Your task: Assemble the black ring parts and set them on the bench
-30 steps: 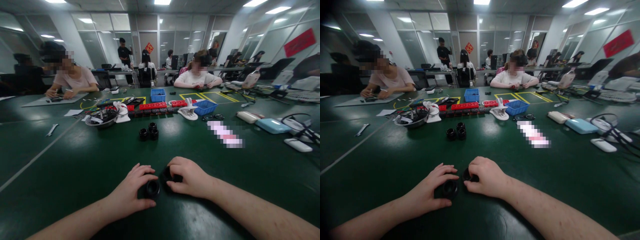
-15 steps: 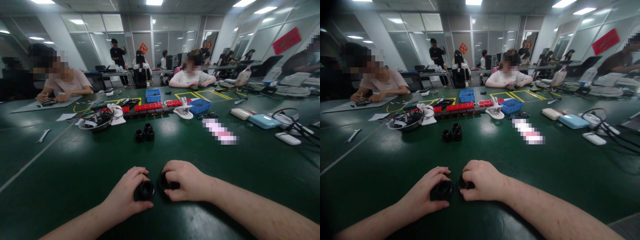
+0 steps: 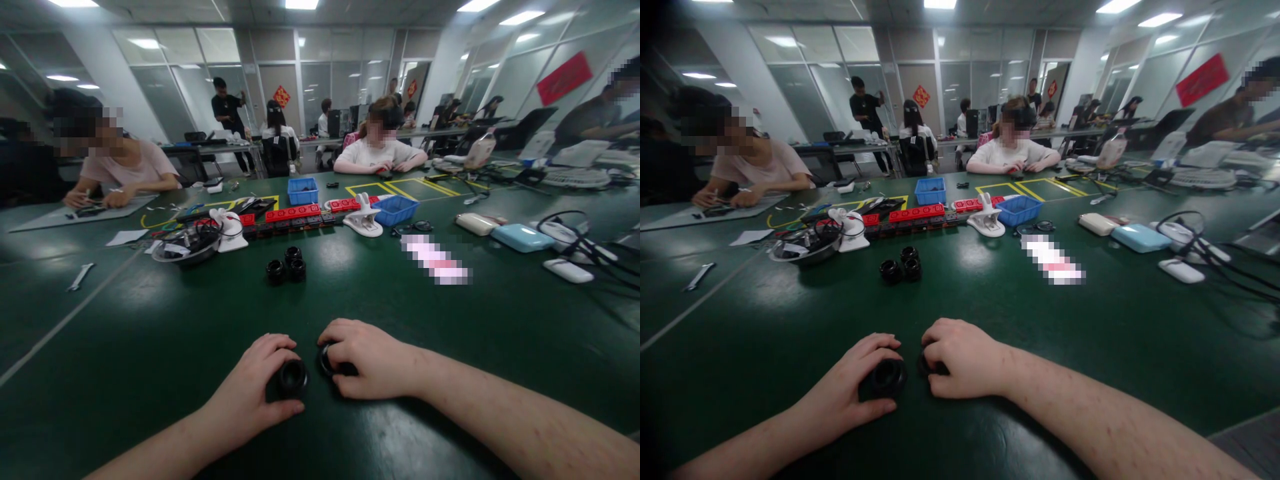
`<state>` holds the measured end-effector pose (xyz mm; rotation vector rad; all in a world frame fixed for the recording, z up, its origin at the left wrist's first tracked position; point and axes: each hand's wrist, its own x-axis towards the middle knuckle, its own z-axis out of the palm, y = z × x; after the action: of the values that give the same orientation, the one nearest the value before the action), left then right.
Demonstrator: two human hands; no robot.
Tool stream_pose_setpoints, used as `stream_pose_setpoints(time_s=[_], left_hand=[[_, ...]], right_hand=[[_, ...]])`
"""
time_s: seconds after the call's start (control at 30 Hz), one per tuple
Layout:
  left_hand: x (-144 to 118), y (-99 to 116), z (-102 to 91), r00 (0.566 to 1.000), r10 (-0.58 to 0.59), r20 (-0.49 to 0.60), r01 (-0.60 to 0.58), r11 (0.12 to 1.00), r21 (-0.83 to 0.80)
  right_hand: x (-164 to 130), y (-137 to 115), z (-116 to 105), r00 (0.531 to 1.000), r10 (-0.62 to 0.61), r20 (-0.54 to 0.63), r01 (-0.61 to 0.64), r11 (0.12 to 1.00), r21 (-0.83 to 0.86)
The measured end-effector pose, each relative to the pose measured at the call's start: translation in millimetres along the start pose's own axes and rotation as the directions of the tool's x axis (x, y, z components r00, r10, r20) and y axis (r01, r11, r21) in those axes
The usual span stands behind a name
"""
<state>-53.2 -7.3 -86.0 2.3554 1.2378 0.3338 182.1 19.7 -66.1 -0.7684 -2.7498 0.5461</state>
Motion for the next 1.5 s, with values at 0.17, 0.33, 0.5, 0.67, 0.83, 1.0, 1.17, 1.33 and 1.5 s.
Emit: stream_pose_setpoints(time_s=[0.17,0.33,0.5,0.67,0.83,1.0,1.17,1.33,1.5], left_hand=[[0.2,-0.3,-0.1,1.0,0.003,0.01,-0.003,1.0,0.008],[0.0,-0.2,-1.0,1.0,0.01,0.009,-0.01,1.0,0.012],[0.3,-1.3,-0.1,1.0,0.009,0.007,-0.009,1.0,0.016],[0.2,-0.7,0.7,1.0,0.003,0.029,-0.004,1.0,0.027],[0.6,0.5,-1.6,0.999,-0.003,0.039,0.002,1.0,0.024],[0.3,2.2,-3.2,1.0,0.002,0.027,-0.002,1.0,-0.005],[0.0,2.1,-3.5,0.999,-0.008,0.033,0.008,1.0,-0.011],[-0.3,0.8,-2.8,1.0,0.003,0.024,-0.002,1.0,-0.022],[-0.5,0.7,-2.4,1.0,-0.002,0.026,0.003,1.0,-0.011]], right_hand=[[-1.7,-1.6,-3.7,0.999,-0.025,0.036,0.026,1.0,-0.014],[-2.7,-3.6,-4.4,0.999,-0.014,0.044,0.015,1.0,-0.022],[-2.8,-4.8,-4.8,0.999,-0.003,0.053,0.004,1.0,-0.014],[-2.9,-5.1,-5.5,0.998,0.017,0.061,-0.015,0.999,-0.033],[-3.8,-5.5,-6.3,0.997,0.018,0.069,-0.015,0.999,-0.04],[-3.0,-6.9,-9.1,0.996,0.037,0.077,-0.032,0.998,-0.062],[-0.9,-6.5,-7.7,0.996,0.027,0.082,-0.021,0.997,-0.068],[0.0,-7.3,-7.0,0.996,0.029,0.084,-0.024,0.998,-0.065],[-0.2,-7.4,-6.2,0.996,0.035,0.079,-0.03,0.997,-0.069]])
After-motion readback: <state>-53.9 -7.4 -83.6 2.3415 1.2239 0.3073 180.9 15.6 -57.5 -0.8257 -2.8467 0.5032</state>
